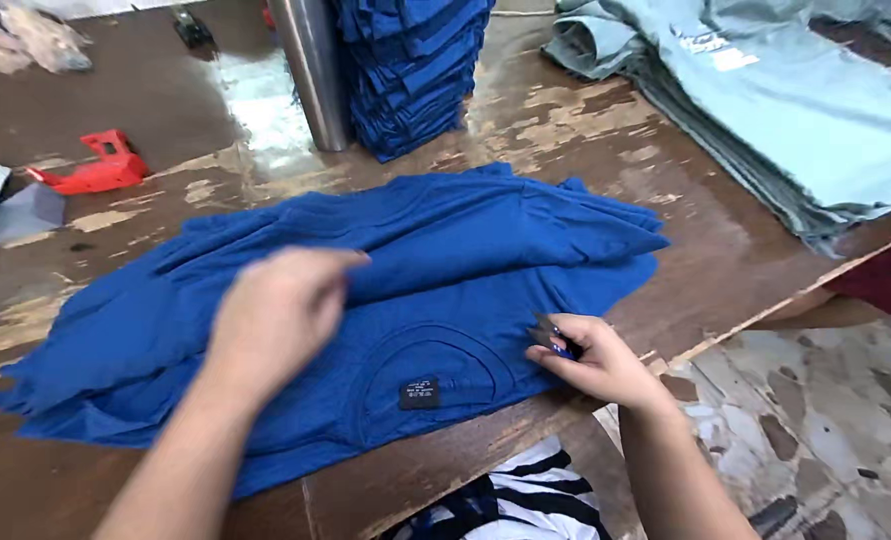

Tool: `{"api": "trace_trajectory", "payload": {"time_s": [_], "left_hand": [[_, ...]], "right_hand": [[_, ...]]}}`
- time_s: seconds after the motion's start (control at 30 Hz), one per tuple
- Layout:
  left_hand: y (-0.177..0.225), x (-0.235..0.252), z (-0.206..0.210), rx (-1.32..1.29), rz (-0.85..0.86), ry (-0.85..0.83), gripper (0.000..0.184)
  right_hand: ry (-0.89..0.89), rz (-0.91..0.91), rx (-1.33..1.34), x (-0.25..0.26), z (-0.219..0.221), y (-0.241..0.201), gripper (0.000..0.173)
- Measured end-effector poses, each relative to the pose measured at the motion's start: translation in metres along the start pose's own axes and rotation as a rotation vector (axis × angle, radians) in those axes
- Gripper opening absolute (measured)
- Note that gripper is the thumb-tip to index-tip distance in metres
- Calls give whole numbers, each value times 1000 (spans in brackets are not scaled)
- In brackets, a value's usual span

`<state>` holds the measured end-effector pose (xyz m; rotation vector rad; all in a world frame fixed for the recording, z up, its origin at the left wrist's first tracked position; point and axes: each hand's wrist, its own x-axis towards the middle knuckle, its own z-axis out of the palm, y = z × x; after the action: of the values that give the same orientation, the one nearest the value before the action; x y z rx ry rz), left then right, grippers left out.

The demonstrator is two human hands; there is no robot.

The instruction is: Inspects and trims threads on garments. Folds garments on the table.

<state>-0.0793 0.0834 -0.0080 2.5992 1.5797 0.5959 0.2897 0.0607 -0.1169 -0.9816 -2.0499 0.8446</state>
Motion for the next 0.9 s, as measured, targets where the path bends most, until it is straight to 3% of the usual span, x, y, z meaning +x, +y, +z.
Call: {"api": "trace_trajectory", "payload": {"time_s": [0.07, 0.17, 0.3, 0.43, 0.5, 0.53, 0.6, 0.67, 0.7, 0.8, 0.9], "left_hand": [[-43, 20, -16, 10, -95, 59, 32], [-80, 32, -14, 78, -104, 83, 37], [-93, 33, -2, 90, -94, 141, 34], [-94, 22, -3, -147, -221, 324, 39], [-74, 6, -8, -405, -202, 439, 32], [-55, -6, -11, -547, -176, 417, 25], [-13, -38, -8, -652, -56, 120, 21], [32, -62, 12, -604, 112, -179, 37], [55, -70, 29, -529, 145, -216, 45], [107, -78, 90, -306, 60, -117, 74], [136, -70, 118, -282, 52, -33, 86]], "right_hand": [[18, 9, -63, 1, 6, -1, 30], [77, 27, -169, 0, 16, -3, 32], [121, 15, -210, -4, 20, -3, 31], [128, 12, -204, -5, 19, -3, 31], [133, 2, -176, -6, 19, -2, 32], [135, 0, -154, -6, 19, -2, 32], [136, 3, -93, -8, 17, -2, 33], [148, 15, -30, -8, 16, -4, 33], [162, 17, 5, -8, 17, -5, 32], [296, -42, 106, -7, 24, -9, 28], [410, -71, 167, -16, 30, -20, 26]]}}
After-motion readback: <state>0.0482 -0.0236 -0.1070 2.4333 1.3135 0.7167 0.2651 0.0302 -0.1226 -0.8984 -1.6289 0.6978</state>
